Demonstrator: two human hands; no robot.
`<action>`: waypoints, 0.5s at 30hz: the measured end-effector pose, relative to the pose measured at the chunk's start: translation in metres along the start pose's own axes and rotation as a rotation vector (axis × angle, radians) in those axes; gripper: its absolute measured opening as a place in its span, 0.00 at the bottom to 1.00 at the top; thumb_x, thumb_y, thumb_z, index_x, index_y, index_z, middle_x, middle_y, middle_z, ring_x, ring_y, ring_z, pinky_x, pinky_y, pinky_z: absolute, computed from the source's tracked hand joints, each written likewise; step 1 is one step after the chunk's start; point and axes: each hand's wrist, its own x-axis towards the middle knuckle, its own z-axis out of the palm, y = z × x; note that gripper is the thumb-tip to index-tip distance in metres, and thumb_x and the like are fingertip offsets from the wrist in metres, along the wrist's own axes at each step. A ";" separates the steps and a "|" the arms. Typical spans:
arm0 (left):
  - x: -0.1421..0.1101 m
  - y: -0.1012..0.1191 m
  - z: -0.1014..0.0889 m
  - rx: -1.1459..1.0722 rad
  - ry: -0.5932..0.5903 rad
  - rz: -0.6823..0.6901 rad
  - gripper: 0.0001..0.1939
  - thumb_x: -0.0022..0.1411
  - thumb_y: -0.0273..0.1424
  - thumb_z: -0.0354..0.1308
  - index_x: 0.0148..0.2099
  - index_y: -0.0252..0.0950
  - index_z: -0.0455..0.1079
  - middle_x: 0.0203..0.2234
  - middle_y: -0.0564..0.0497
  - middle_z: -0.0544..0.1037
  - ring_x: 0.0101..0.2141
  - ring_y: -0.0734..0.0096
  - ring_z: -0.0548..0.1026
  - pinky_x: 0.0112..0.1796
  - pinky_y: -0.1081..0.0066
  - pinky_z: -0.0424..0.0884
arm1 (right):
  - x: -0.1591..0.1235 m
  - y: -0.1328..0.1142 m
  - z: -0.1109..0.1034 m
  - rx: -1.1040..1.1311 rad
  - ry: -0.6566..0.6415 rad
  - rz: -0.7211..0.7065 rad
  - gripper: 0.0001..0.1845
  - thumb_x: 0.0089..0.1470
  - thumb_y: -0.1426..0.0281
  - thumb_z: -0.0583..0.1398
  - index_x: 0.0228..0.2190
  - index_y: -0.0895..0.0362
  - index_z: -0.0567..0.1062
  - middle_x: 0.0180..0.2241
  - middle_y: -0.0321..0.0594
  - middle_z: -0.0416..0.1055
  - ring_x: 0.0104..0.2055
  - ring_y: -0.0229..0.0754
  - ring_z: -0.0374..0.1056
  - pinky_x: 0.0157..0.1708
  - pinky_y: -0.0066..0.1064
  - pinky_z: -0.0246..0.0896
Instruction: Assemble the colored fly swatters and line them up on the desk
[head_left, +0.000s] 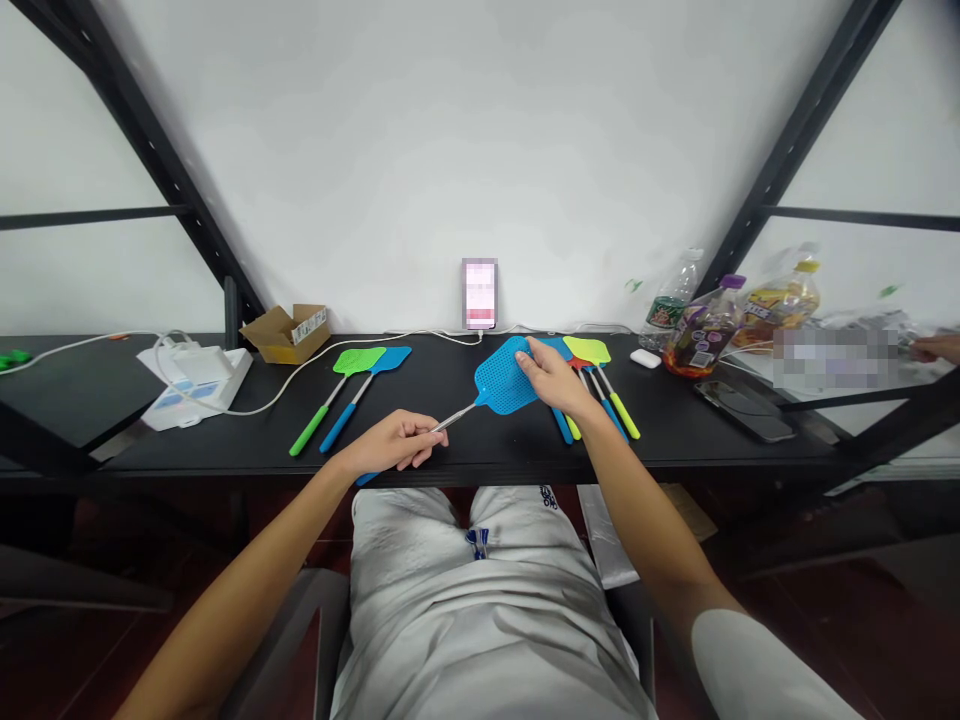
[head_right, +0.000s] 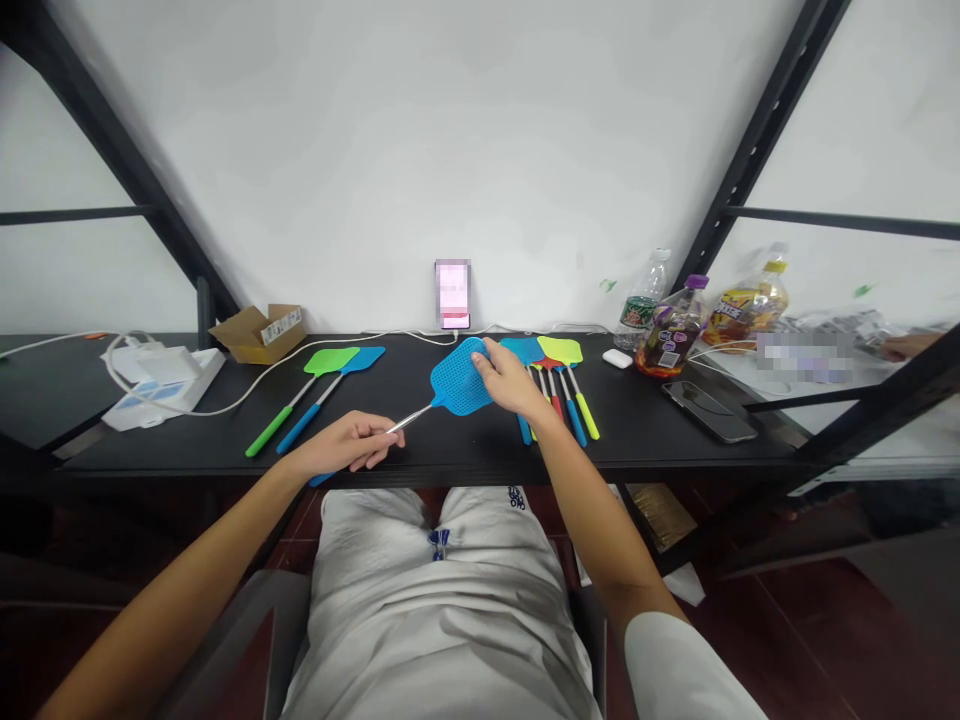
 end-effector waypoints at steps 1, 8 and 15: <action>0.000 -0.001 -0.001 -0.008 -0.004 0.000 0.19 0.66 0.45 0.54 0.39 0.33 0.75 0.17 0.55 0.70 0.14 0.81 0.60 0.17 0.79 0.55 | -0.001 -0.002 0.000 0.020 -0.008 -0.009 0.14 0.64 0.56 0.50 0.36 0.54 0.66 0.34 0.40 0.70 0.38 0.44 0.67 0.42 0.38 0.65; 0.000 -0.003 -0.003 -0.047 -0.028 0.002 0.19 0.67 0.44 0.54 0.40 0.32 0.75 0.16 0.55 0.70 0.14 0.81 0.60 0.17 0.78 0.55 | -0.006 -0.010 0.003 0.101 -0.079 -0.031 0.14 0.61 0.58 0.56 0.42 0.54 0.66 0.41 0.42 0.70 0.43 0.44 0.68 0.45 0.38 0.66; 0.000 -0.003 -0.002 -0.046 -0.013 0.007 0.21 0.66 0.46 0.54 0.39 0.31 0.75 0.16 0.55 0.69 0.14 0.81 0.59 0.17 0.78 0.55 | -0.009 -0.013 0.005 0.054 -0.103 -0.052 0.14 0.60 0.59 0.58 0.42 0.54 0.64 0.40 0.40 0.69 0.41 0.44 0.67 0.45 0.40 0.66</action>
